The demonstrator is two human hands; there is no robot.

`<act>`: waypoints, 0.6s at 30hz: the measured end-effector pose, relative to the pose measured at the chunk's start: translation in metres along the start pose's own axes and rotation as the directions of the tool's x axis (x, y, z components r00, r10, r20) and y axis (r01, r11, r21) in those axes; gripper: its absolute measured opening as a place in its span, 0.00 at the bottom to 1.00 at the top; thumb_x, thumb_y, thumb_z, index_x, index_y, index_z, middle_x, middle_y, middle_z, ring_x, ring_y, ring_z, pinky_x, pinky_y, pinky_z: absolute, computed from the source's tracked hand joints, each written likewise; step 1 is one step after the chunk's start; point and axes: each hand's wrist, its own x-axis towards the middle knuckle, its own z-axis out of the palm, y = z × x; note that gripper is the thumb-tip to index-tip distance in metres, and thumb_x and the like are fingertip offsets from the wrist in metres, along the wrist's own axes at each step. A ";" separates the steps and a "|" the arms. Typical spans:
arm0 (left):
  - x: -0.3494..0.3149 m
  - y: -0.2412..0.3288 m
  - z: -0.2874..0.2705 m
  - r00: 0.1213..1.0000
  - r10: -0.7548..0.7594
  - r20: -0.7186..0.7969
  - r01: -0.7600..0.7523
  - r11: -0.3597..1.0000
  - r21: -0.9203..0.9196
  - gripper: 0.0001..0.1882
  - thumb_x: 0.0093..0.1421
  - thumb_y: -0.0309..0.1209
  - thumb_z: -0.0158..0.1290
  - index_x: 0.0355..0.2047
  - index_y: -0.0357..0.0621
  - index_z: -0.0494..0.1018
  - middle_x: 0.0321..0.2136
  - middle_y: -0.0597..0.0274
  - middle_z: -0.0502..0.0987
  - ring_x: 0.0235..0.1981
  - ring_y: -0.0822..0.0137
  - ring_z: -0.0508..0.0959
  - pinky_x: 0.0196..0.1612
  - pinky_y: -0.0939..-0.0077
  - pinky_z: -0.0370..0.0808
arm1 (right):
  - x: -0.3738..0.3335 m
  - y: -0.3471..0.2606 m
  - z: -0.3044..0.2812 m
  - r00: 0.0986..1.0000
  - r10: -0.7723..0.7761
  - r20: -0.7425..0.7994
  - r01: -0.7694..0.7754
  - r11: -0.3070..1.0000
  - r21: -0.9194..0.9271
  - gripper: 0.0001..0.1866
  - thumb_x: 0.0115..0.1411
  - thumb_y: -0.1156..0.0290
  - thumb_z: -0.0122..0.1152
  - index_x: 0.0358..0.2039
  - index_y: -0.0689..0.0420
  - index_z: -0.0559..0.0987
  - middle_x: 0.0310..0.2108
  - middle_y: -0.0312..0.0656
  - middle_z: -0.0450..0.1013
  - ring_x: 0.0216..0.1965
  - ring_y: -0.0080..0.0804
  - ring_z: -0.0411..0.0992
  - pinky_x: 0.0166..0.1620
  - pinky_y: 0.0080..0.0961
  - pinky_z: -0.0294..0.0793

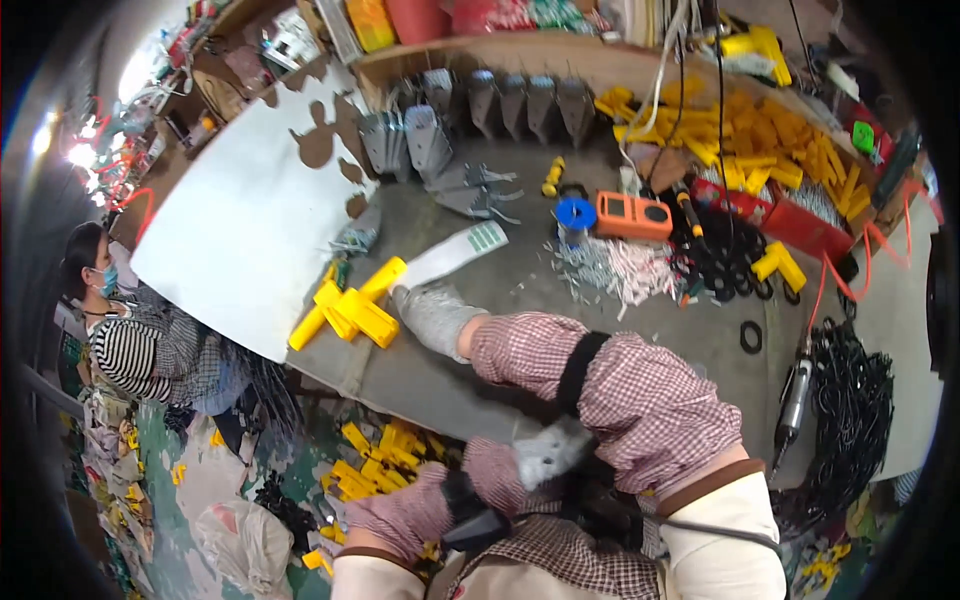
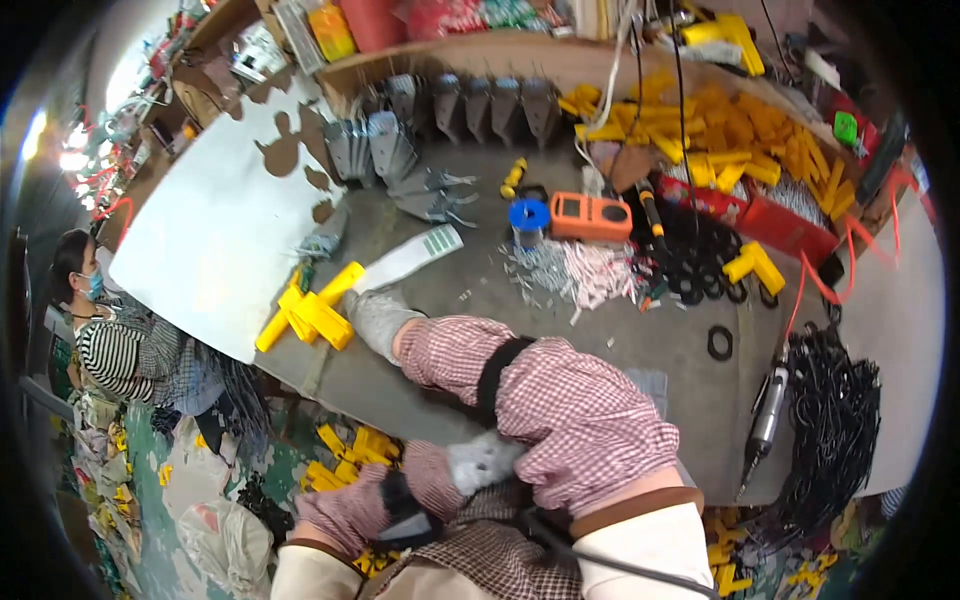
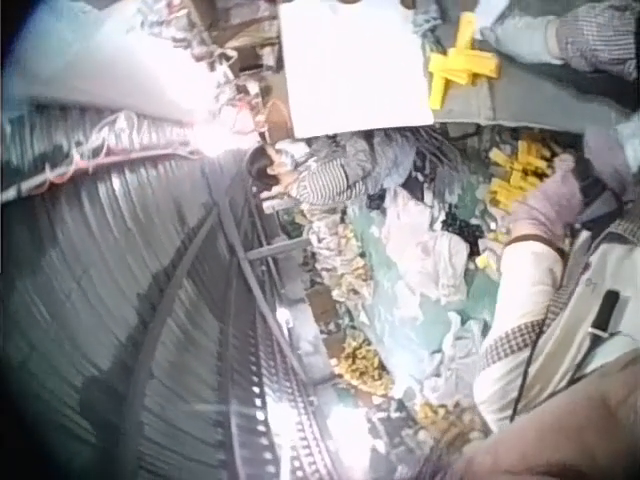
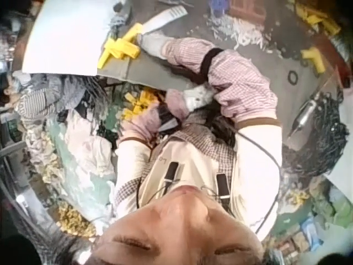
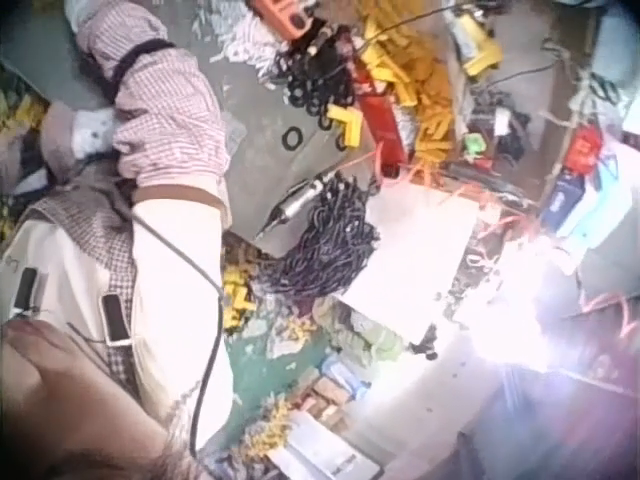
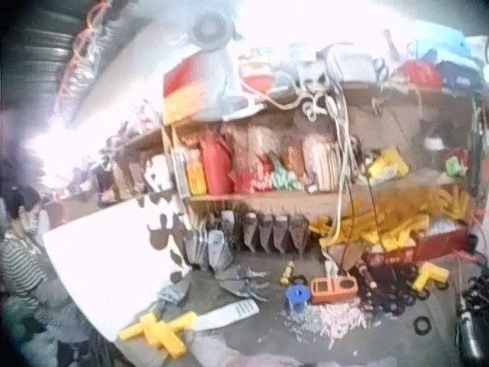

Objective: Assembling electronic hardware components into yellow plastic housings using various tools.

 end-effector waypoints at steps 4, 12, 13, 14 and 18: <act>-0.002 0.054 0.046 0.967 0.228 -0.117 -0.168 0.908 0.384 0.19 0.72 0.33 0.44 0.60 0.39 0.65 0.51 0.54 0.74 0.52 0.66 0.76 0.59 0.67 0.72 | 0.076 0.026 -0.093 0.992 -0.116 -0.056 0.128 0.858 0.497 0.14 0.62 0.76 0.52 0.48 0.60 0.70 0.38 0.56 0.76 0.35 0.51 0.81 0.37 0.41 0.82; 0.036 0.178 0.078 0.947 0.181 0.265 -0.298 0.186 0.936 0.26 0.64 0.55 0.54 0.38 0.40 0.74 0.27 0.56 0.81 0.29 0.60 0.82 0.36 0.64 0.80 | 0.043 0.171 -0.292 0.942 0.161 0.293 -0.019 0.901 -0.434 0.11 0.61 0.67 0.61 0.42 0.57 0.80 0.35 0.53 0.79 0.38 0.54 0.78 0.42 0.45 0.78; 0.049 0.174 0.054 0.836 0.324 0.443 -0.435 -0.101 0.895 0.21 0.66 0.50 0.54 0.37 0.42 0.75 0.31 0.54 0.81 0.31 0.55 0.82 0.37 0.60 0.79 | 0.017 0.166 -0.289 0.883 0.301 0.361 -0.117 0.885 -0.452 0.12 0.60 0.66 0.61 0.42 0.57 0.80 0.33 0.53 0.79 0.38 0.55 0.78 0.42 0.47 0.77; 0.041 0.196 0.052 0.870 0.434 0.233 -0.165 -0.189 0.968 0.18 0.63 0.45 0.56 0.44 0.44 0.77 0.39 0.51 0.82 0.41 0.48 0.82 0.44 0.54 0.77 | -0.019 0.181 -0.292 0.902 0.305 0.305 -0.142 0.878 -0.458 0.12 0.60 0.65 0.61 0.41 0.57 0.80 0.32 0.53 0.79 0.37 0.56 0.78 0.41 0.48 0.77; 0.008 0.267 -0.098 0.466 0.881 -0.084 0.594 -0.241 0.768 0.27 0.51 0.41 0.63 0.49 0.42 0.74 0.47 0.43 0.78 0.54 0.46 0.77 0.53 0.47 0.74 | -0.048 0.214 -0.258 0.815 0.437 0.380 -0.227 0.845 -0.485 0.13 0.62 0.71 0.53 0.43 0.59 0.82 0.36 0.55 0.80 0.41 0.54 0.80 0.44 0.49 0.78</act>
